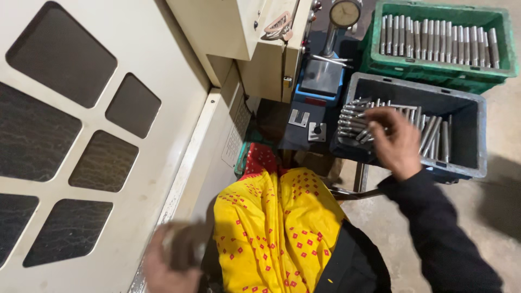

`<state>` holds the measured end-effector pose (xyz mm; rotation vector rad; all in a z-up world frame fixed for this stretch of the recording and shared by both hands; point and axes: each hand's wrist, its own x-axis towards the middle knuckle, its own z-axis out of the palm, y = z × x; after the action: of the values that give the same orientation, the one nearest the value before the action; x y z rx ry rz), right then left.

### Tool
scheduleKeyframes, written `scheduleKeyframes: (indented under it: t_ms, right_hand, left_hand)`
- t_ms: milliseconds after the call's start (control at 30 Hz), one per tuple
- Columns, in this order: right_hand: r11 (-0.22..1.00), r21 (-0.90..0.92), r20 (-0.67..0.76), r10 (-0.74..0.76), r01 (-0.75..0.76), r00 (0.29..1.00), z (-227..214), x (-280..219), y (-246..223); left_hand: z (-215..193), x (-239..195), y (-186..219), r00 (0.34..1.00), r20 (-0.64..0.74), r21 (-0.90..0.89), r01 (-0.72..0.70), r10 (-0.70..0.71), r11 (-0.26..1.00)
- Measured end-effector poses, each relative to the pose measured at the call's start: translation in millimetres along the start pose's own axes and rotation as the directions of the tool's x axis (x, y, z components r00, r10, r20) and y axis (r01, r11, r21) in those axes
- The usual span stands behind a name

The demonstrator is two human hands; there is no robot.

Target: The person sits on the floor and handles cylindrical metal parts, picking them up from a tray, inspecting them, and placing them back into the tray. The person also opens and closes the door of a nearby machine.

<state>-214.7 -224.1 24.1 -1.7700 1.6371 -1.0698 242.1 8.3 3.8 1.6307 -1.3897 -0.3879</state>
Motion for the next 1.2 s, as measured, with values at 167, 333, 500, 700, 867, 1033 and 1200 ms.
scheduleKeyframes:
  t_ms: [167, 333, 500, 700, 867, 1033, 1200]
  right_hand:
    - [0.922, -0.339, 0.354, -0.062, 0.189, 0.933, -32, 28, 42]
    - [0.873, -0.410, 0.412, -0.079, 0.262, 0.908, -11, 25, 66]
    - [0.885, -0.388, 0.417, -0.080, 0.257, 0.905, -9, 20, 73]
    - [0.916, -0.328, 0.116, -0.201, 0.229, 0.973, -3, 11, 83]
    - [0.982, 0.019, -0.314, -0.172, 0.187, 0.934, -12, 8, 78]
    - [0.939, 0.151, -0.377, -0.235, 0.310, 0.896, -24, -14, 46]
    - [0.985, 0.088, -0.281, -0.116, 0.146, 0.953, 5, -16, 17]
  left_hand:
    - [-45, 15, -37, 0.951, 0.188, 0.634, -0.308, 0.245, 0.710]
    - [-40, 15, -66, 0.951, 0.279, 0.638, -0.290, 0.137, 0.714]
    - [-41, 9, -94, 0.896, 0.412, 0.659, -0.419, 0.166, 0.625]
    - [-37, 1, -98, 0.909, 0.344, 0.626, -0.410, 0.237, 0.663]
    - [-40, 6, -96, 0.903, 0.338, 0.565, -0.421, 0.266, 0.709]
    - [-37, 8, -93, 0.914, 0.321, 0.577, -0.397, 0.249, 0.714]
    - [-36, 10, -84, 0.916, 0.300, 0.567, -0.396, 0.266, 0.722]
